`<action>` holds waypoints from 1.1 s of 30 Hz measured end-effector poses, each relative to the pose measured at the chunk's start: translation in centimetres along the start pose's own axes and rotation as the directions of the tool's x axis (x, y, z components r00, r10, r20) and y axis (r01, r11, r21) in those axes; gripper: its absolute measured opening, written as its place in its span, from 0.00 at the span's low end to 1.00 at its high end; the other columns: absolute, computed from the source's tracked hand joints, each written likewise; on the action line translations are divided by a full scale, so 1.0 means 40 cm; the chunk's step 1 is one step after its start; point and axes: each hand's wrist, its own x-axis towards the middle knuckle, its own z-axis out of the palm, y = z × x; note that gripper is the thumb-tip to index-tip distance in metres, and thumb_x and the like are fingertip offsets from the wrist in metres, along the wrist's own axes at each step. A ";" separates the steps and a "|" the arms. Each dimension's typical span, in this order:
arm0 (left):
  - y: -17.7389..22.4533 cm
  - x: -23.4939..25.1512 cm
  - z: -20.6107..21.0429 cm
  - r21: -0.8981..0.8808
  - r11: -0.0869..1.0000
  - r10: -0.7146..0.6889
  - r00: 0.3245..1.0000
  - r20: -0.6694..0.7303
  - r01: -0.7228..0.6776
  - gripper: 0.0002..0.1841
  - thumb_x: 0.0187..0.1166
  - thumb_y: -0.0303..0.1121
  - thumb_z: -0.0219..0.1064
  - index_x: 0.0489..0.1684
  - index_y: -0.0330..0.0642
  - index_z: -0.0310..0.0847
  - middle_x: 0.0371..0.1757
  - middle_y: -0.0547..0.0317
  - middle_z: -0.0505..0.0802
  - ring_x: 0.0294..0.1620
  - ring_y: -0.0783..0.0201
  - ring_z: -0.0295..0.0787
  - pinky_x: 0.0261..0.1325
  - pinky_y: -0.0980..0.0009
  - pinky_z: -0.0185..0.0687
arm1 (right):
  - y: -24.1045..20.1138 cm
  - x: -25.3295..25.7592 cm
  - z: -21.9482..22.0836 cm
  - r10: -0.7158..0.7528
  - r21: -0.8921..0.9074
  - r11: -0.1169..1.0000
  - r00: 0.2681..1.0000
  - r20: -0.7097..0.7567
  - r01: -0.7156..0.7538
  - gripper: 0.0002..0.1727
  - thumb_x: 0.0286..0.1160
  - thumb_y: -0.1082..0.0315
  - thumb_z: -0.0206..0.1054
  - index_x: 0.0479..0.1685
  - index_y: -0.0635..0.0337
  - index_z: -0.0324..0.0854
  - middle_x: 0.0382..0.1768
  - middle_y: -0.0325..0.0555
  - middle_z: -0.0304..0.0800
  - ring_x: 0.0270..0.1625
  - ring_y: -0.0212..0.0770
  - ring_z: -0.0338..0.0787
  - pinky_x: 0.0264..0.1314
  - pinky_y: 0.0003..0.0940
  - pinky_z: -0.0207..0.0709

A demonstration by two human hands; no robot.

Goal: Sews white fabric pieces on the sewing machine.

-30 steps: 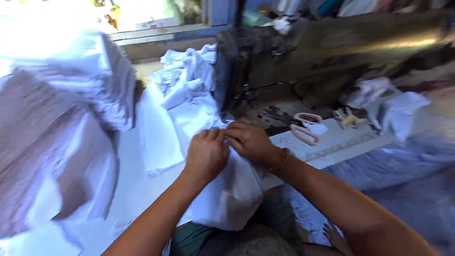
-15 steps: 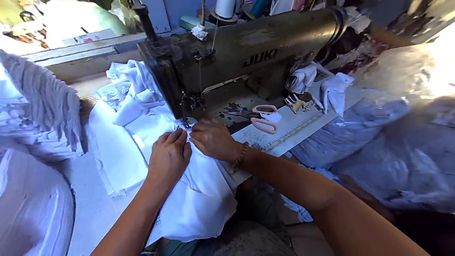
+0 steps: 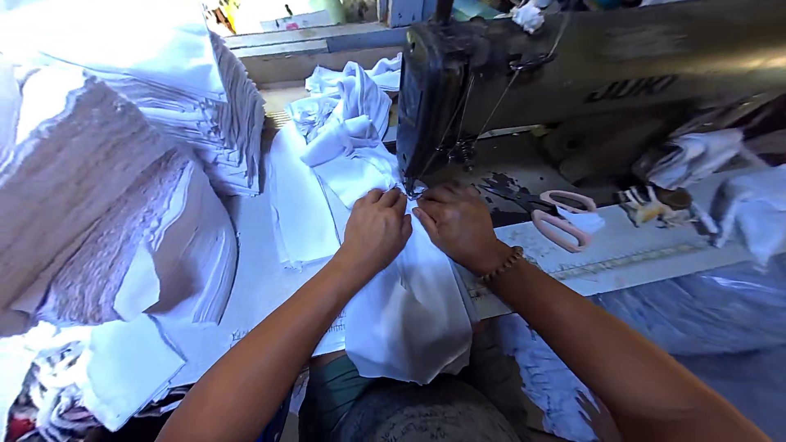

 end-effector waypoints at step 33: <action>0.197 -0.372 0.004 -0.164 0.917 0.337 0.926 -0.170 -0.364 0.15 0.85 0.27 0.60 0.60 0.51 0.91 0.72 0.54 0.90 0.77 0.51 0.83 0.81 0.50 0.72 | -0.163 -0.495 -0.086 0.395 0.851 -0.238 0.753 0.526 -0.469 0.08 0.66 0.62 0.80 0.41 0.45 0.88 0.35 0.25 0.95 0.37 0.21 0.92 0.43 0.21 0.88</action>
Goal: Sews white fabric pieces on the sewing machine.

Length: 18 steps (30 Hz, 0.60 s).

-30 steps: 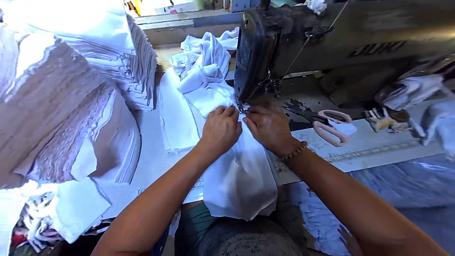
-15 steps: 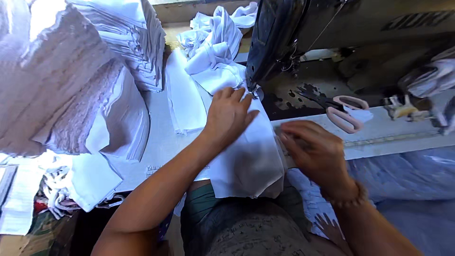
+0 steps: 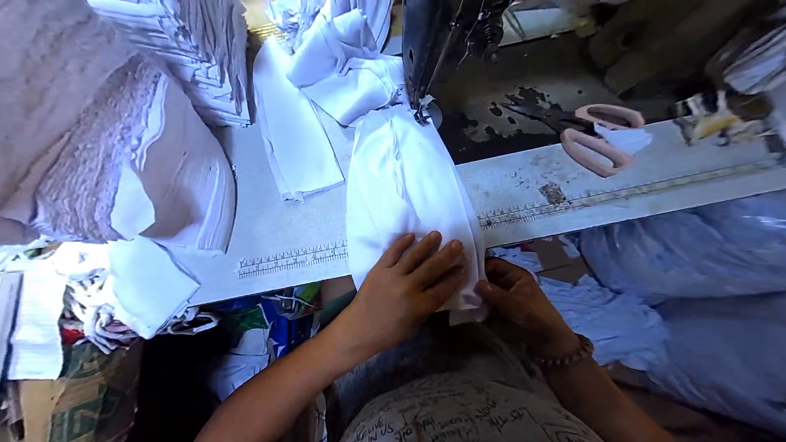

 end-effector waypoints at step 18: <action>0.007 0.013 -0.004 0.103 0.994 0.040 0.998 0.045 -0.044 0.20 0.74 0.32 0.66 0.65 0.58 0.89 0.71 0.62 0.92 0.78 0.53 0.81 0.73 0.52 0.73 | -0.068 -0.021 0.005 -0.019 -0.425 0.898 0.974 0.224 0.115 0.06 0.74 0.68 0.69 0.46 0.53 0.86 0.39 0.25 0.93 0.44 0.17 0.90 0.52 0.18 0.85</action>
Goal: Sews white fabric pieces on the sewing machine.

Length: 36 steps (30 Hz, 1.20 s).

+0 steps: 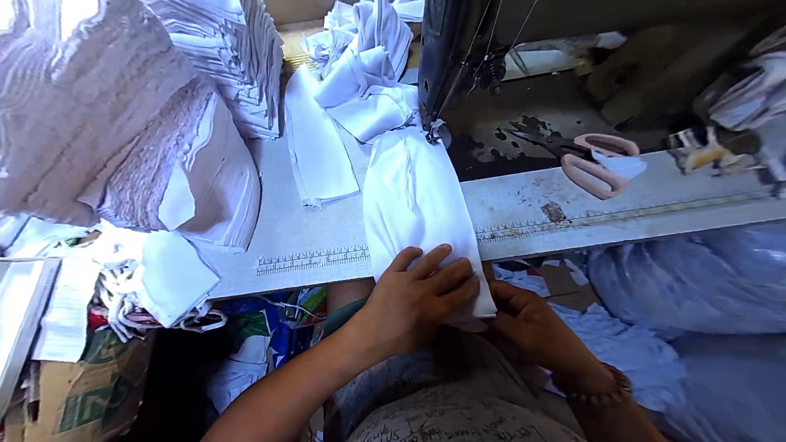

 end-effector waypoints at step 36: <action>-0.159 0.079 -0.029 -0.122 0.988 -0.074 0.982 0.172 0.095 0.36 0.77 0.59 0.67 0.77 0.40 0.81 0.81 0.45 0.82 0.87 0.43 0.71 0.87 0.46 0.66 | -0.086 0.346 -0.065 -0.373 -0.839 0.491 0.927 0.040 0.234 0.23 0.86 0.59 0.53 0.65 0.60 0.89 0.76 0.51 0.83 0.84 0.58 0.75 0.81 0.65 0.64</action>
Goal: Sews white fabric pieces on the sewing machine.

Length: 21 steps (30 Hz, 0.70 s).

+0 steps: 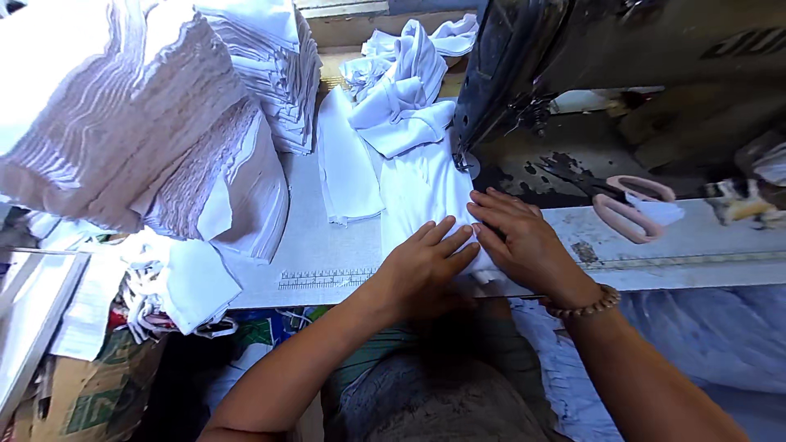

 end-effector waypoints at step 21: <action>-0.144 0.130 -0.047 0.197 0.975 -0.097 0.995 -0.025 0.100 0.17 0.84 0.21 0.56 0.61 0.37 0.89 0.69 0.46 0.91 0.73 0.39 0.86 0.67 0.47 0.84 | -0.013 0.016 0.007 -0.004 -0.173 0.985 0.999 0.046 0.012 0.29 0.89 0.55 0.46 0.73 0.61 0.83 0.79 0.51 0.81 0.85 0.59 0.73 0.81 0.66 0.61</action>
